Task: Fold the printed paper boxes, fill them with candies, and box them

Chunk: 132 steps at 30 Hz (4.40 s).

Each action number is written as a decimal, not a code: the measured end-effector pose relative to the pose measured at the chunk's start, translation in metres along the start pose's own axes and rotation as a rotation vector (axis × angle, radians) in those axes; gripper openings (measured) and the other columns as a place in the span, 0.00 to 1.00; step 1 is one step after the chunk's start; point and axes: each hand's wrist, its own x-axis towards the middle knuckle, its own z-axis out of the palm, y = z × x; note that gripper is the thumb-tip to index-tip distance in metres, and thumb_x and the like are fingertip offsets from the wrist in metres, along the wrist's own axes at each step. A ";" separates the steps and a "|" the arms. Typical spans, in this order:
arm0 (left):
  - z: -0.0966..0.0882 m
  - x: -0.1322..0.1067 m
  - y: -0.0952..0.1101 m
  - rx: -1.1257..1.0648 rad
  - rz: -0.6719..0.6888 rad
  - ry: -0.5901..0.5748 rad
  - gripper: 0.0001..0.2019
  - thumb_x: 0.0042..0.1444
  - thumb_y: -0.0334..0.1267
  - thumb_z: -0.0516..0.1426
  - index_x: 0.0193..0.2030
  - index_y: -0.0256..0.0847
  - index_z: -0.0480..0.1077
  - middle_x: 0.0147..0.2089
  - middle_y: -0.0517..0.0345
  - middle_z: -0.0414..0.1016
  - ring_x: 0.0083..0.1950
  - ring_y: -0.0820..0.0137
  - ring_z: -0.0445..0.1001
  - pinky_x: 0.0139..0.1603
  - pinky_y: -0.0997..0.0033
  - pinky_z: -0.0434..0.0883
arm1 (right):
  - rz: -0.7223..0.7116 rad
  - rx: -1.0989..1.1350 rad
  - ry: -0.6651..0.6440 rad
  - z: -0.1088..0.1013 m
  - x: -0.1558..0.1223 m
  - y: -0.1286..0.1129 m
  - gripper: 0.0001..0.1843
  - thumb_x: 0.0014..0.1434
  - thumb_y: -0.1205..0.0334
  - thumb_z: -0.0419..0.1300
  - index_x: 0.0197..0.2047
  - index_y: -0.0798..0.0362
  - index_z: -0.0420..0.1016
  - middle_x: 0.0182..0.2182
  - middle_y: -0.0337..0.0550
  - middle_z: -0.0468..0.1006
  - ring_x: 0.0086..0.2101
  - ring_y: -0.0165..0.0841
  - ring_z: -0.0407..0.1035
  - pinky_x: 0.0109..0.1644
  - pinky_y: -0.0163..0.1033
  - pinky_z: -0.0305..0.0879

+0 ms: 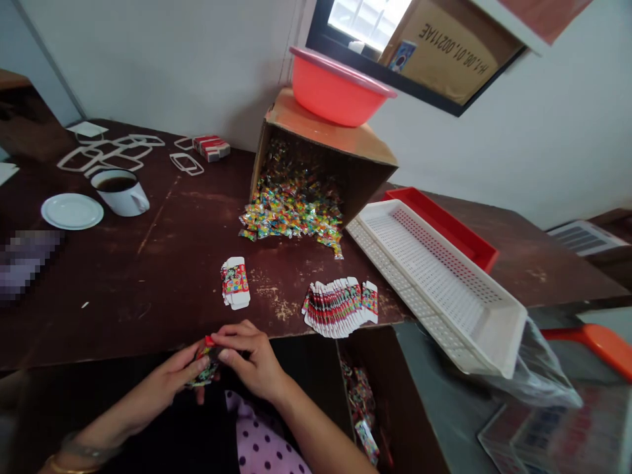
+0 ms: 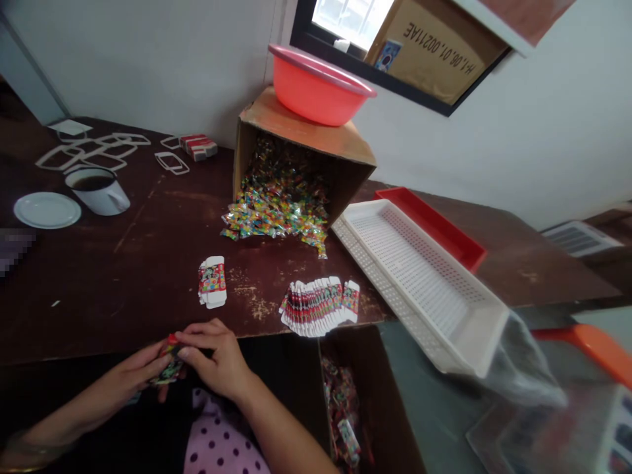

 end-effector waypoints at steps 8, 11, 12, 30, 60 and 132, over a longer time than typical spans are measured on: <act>0.015 0.004 0.012 -0.158 -0.033 -0.192 0.25 0.55 0.54 0.62 0.60 0.55 0.73 0.58 0.54 0.78 0.53 0.53 0.76 0.52 0.55 0.74 | 0.073 -0.253 0.217 -0.082 -0.046 -0.048 0.11 0.63 0.55 0.60 0.45 0.41 0.83 0.39 0.45 0.83 0.42 0.40 0.74 0.48 0.47 0.69; -0.001 0.008 0.019 -0.093 0.046 -0.042 0.24 0.53 0.55 0.63 0.56 0.52 0.76 0.58 0.51 0.78 0.60 0.50 0.71 0.54 0.56 0.73 | 0.262 -0.541 0.148 -0.151 -0.084 -0.077 0.09 0.62 0.57 0.60 0.41 0.40 0.84 0.41 0.51 0.81 0.43 0.42 0.74 0.49 0.48 0.69; -0.006 0.010 0.020 -0.092 0.040 0.034 0.23 0.54 0.55 0.62 0.54 0.50 0.77 0.55 0.50 0.79 0.57 0.51 0.73 0.52 0.57 0.74 | 0.298 -0.618 0.130 -0.163 -0.090 -0.080 0.08 0.60 0.58 0.63 0.41 0.39 0.84 0.42 0.52 0.81 0.44 0.43 0.74 0.49 0.48 0.69; -0.005 0.013 0.005 -0.096 0.045 0.227 0.23 0.50 0.60 0.63 0.45 0.45 0.80 0.42 0.50 0.83 0.44 0.56 0.78 0.42 0.63 0.74 | 0.287 -0.744 0.366 -0.040 0.105 0.050 0.08 0.62 0.65 0.59 0.45 0.53 0.74 0.34 0.42 0.80 0.37 0.34 0.72 0.41 0.35 0.64; -0.005 0.023 0.004 -0.233 0.191 0.180 0.33 0.52 0.51 0.65 0.64 0.43 0.68 0.65 0.47 0.74 0.69 0.48 0.64 0.69 0.49 0.60 | 0.169 0.124 -0.049 0.012 0.028 -0.022 0.34 0.48 0.62 0.70 0.58 0.51 0.69 0.47 0.45 0.76 0.42 0.35 0.72 0.49 0.41 0.70; 0.027 -0.008 -0.004 0.146 0.323 0.403 0.21 0.48 0.49 0.67 0.46 0.48 0.69 0.40 0.55 0.85 0.41 0.56 0.82 0.43 0.66 0.75 | 0.412 0.537 0.077 0.000 -0.014 -0.006 0.21 0.56 0.43 0.63 0.33 0.52 0.63 0.23 0.33 0.70 0.23 0.25 0.63 0.28 0.31 0.58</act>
